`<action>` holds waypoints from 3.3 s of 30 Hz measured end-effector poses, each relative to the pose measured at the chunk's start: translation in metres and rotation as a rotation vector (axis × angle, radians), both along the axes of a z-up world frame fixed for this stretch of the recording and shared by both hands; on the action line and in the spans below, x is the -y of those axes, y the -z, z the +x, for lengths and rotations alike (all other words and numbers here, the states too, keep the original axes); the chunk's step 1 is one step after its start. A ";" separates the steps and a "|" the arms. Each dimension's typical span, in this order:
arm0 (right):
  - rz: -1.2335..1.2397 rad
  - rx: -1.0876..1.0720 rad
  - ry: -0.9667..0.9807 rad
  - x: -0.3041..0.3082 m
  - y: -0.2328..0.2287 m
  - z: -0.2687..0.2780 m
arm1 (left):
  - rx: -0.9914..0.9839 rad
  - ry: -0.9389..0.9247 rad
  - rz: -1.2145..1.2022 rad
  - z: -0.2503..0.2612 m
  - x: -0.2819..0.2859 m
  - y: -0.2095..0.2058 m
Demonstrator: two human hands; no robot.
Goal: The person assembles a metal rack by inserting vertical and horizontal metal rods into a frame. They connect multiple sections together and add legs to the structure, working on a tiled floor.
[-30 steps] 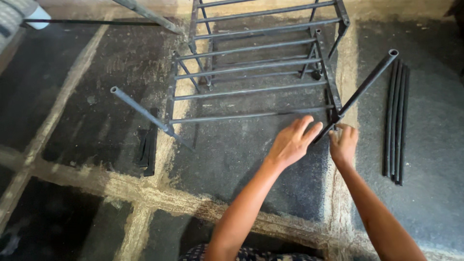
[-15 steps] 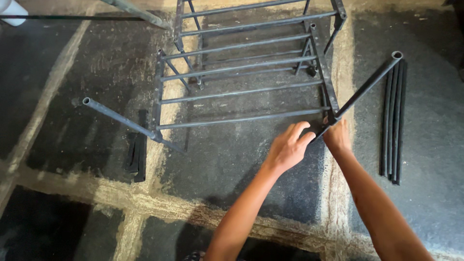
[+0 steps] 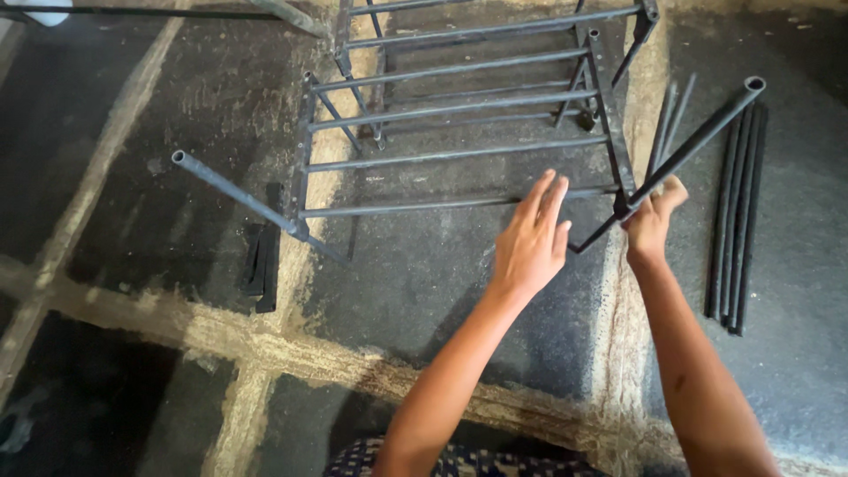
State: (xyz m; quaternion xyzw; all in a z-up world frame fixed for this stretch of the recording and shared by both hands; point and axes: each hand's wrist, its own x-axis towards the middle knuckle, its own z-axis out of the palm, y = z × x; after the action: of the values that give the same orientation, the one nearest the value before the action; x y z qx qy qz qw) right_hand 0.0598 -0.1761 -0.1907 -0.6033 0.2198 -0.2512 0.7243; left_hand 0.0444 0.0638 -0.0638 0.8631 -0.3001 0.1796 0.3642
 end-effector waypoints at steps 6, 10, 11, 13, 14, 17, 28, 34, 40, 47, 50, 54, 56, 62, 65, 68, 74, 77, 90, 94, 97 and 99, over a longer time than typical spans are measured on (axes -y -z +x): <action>0.314 0.188 -0.194 -0.024 -0.053 0.002 | 0.129 0.032 0.040 -0.015 0.031 -0.019; 0.226 0.023 -0.258 -0.043 -0.059 -0.023 | -0.120 0.043 0.018 -0.034 0.047 -0.040; 0.225 0.078 -0.319 -0.049 -0.061 -0.033 | -0.223 0.019 0.035 -0.039 0.050 -0.045; 0.223 0.143 -0.381 -0.059 -0.069 -0.046 | -0.252 -0.061 0.027 -0.045 0.050 -0.057; 0.223 0.153 -0.384 -0.063 -0.075 -0.052 | -0.267 -0.102 0.024 -0.049 0.049 -0.064; 0.225 0.206 -0.405 -0.072 -0.097 -0.056 | -0.077 -0.142 0.003 -0.061 0.029 -0.089; 0.086 0.173 -0.254 -0.069 -0.167 -0.046 | -0.267 0.048 -0.492 -0.105 -0.126 -0.263; -0.024 0.169 -0.144 -0.041 -0.196 -0.051 | -0.292 0.269 -0.877 -0.109 -0.185 -0.304; 0.257 0.319 -0.073 0.006 -0.200 -0.063 | -0.448 0.371 -0.910 -0.093 -0.183 -0.302; 0.460 0.128 -0.073 0.041 -0.191 -0.081 | -0.550 0.617 -0.849 -0.060 -0.170 -0.300; 0.447 0.131 -0.232 0.038 -0.194 -0.081 | -0.558 0.683 -0.802 -0.047 -0.164 -0.300; 0.396 0.097 -0.231 0.029 -0.213 -0.079 | -0.560 0.806 -0.826 -0.020 -0.153 -0.296; 0.265 0.154 -0.293 0.026 -0.225 -0.081 | -0.578 0.804 -0.836 -0.008 -0.149 -0.291; 0.118 0.245 -0.352 0.008 -0.247 -0.071 | -0.648 0.503 -0.899 0.034 -0.153 -0.282; -0.036 0.258 -0.214 -0.005 -0.257 -0.057 | -0.527 0.288 -0.717 0.055 -0.173 -0.287; -0.234 0.230 -0.111 -0.014 -0.274 -0.041 | -0.321 0.116 -0.451 0.052 -0.198 -0.290; -0.499 0.299 -0.068 -0.049 -0.292 -0.011 | -0.333 0.129 -0.303 0.009 -0.212 -0.312; -0.697 0.332 -0.042 -0.074 -0.294 -0.003 | -0.370 0.188 -0.175 -0.014 -0.194 -0.312; -1.047 0.225 -0.030 -0.159 -0.309 -0.020 | -0.303 0.110 -0.254 0.002 -0.240 -0.274; -1.010 0.172 -0.128 -0.191 -0.308 -0.029 | -0.180 -0.109 -0.257 0.022 -0.255 -0.244; -1.081 0.153 -0.168 -0.210 -0.306 -0.041 | -0.010 -0.219 -0.233 0.023 -0.269 -0.221; -1.086 0.134 -0.216 -0.218 -0.309 -0.048 | -0.097 -0.282 -0.254 0.020 -0.282 -0.213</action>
State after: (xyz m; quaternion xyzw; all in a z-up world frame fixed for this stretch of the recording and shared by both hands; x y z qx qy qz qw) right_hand 0.0113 0.0414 0.1184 -0.8916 -0.0507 -0.2907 0.3434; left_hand 0.0640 0.3456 0.1488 0.8514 -0.1333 0.2237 0.4554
